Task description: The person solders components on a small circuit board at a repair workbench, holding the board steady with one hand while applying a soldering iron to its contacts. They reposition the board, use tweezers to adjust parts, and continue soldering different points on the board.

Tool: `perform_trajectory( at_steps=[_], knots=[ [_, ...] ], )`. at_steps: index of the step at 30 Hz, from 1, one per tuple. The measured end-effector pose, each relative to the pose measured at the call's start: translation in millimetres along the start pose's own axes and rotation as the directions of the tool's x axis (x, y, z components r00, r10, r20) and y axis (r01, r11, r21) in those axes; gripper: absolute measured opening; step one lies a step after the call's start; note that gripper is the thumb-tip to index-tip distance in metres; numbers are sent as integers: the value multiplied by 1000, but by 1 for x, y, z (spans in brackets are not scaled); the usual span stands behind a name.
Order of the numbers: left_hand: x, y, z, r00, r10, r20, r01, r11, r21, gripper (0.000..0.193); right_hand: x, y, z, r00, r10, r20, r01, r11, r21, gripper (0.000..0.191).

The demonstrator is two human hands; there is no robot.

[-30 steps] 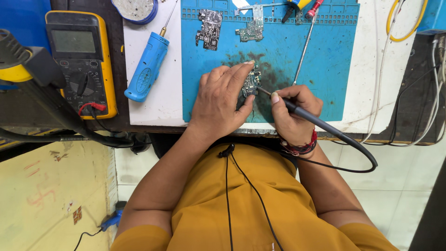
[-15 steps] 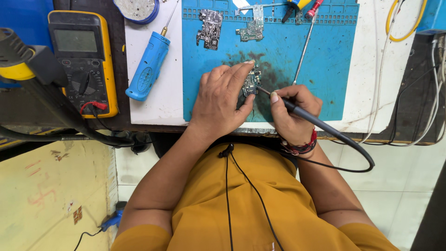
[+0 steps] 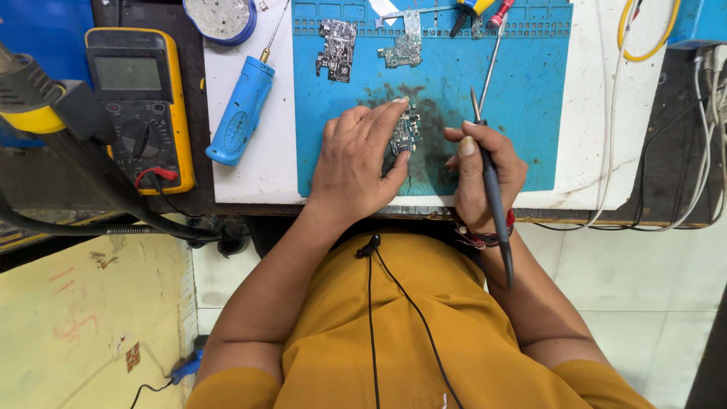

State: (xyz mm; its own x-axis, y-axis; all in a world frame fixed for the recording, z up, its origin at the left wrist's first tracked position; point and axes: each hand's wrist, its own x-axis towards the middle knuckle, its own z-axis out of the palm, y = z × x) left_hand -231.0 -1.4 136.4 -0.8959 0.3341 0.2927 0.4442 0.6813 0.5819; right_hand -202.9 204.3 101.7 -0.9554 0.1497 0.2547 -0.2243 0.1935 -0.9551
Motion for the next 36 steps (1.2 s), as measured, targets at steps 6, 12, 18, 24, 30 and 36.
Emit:
perform_trajectory(
  at_steps=[6, 12, 18, 24, 30, 36],
  knots=[
    [-3, 4, -1, 1000, 2, 17, -2, 1000, -8, 69, -1, -2, -1, 996, -90, 27, 92, 992, -86, 25],
    [-5, 4, -3, 1000, -9, 26, 10, 1000, -22, 68, 2, -4, -1, 999, -39, 16, 41, 995, -88, 34],
    [-7, 2, -2, 1000, 6, 9, -6, 1000, 22, 66, 0, -3, 2, 999, -40, 24, 41, 996, -82, 34],
    [-10, 0, -2, 1000, -2, 11, 2, 1000, 5, 63, -4, 6, 3, 996, -80, 40, 80, 997, -1, 27],
    [-9, 0, 1, 1000, 8, 9, -9, 999, 39, 65, -7, 14, 5, 996, -66, -63, 78, 971, 225, 45],
    [-8, 2, 2, 1000, 9, 10, -9, 1000, 26, 64, -7, 7, 1, 997, -30, -71, 29, 1000, -5, 34]
  ],
)
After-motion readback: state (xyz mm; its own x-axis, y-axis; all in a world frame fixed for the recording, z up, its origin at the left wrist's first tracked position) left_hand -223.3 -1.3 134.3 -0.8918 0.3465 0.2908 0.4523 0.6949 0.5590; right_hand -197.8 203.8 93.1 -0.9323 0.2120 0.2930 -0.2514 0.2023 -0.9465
